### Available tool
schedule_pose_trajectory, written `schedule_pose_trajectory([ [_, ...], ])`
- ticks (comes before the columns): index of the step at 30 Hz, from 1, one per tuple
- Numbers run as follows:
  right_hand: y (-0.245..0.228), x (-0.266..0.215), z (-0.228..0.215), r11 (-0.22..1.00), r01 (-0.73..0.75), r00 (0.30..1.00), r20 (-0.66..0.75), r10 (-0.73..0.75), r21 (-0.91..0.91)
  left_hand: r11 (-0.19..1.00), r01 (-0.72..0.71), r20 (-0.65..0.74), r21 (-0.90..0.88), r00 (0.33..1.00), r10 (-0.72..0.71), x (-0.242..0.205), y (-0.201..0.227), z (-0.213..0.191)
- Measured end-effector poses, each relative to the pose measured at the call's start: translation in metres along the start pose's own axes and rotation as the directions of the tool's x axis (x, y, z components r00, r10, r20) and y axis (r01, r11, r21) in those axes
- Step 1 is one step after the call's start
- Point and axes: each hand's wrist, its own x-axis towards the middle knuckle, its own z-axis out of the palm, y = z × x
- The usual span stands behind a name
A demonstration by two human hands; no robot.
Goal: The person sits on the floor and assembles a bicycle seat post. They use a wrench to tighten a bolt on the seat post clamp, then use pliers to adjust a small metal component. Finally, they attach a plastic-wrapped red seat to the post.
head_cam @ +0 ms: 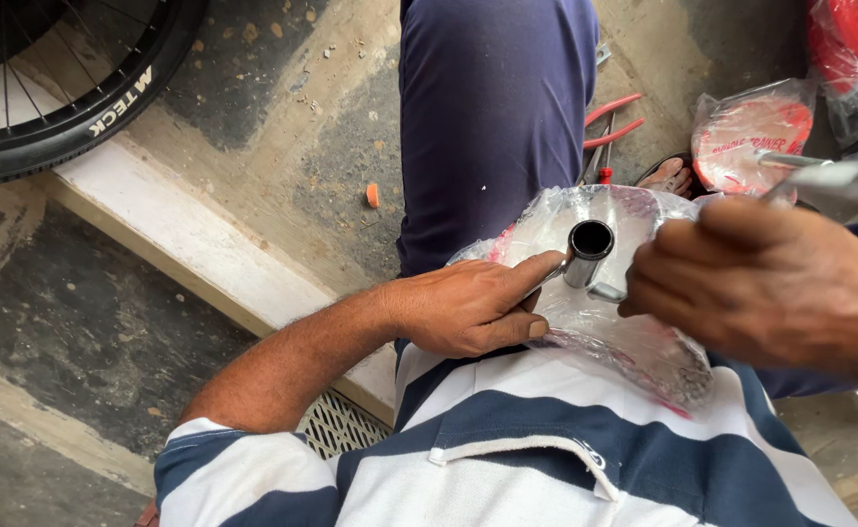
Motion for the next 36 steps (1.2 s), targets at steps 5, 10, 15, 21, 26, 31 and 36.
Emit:
schedule_pose_trajectory([
  [5,0.020,0.003,-0.022,0.671,-0.273,0.868,-0.124,0.480,0.689,1.000,0.019,-0.003,-0.008,1.000,-0.019,0.006,-0.011,0.000],
  [10,0.032,-0.026,-0.067,0.776,-0.152,0.827,-0.351,0.439,0.613,0.973,-0.230,-0.096,0.028,0.968,0.232,0.005,-0.021,-0.005],
  [15,0.033,0.005,-0.033,0.071,-0.324,0.526,0.117,0.842,0.943,0.987,-0.023,-0.028,-0.157,0.999,0.019,0.005,-0.022,-0.007],
  [21,0.012,0.024,-0.017,0.140,-0.097,0.457,-0.081,0.886,0.985,0.844,0.144,-0.107,-0.516,0.967,-0.231,0.005,0.007,-0.026],
  [26,0.005,-0.022,-0.006,0.142,-0.194,0.187,-0.105,0.977,0.971,0.979,-0.050,-0.610,-0.200,0.788,-0.084,0.020,0.046,-0.057],
  [31,-0.001,-0.033,0.056,0.155,-0.001,-0.092,-0.154,0.984,0.988,0.896,0.078,-0.647,0.438,0.719,0.254,0.102,0.063,-0.054],
  [36,-0.022,-0.028,0.113,0.081,0.160,-0.137,-0.059,0.989,0.984,0.882,-0.072,-0.489,0.466,0.810,0.324,0.192,0.057,-0.054],
])
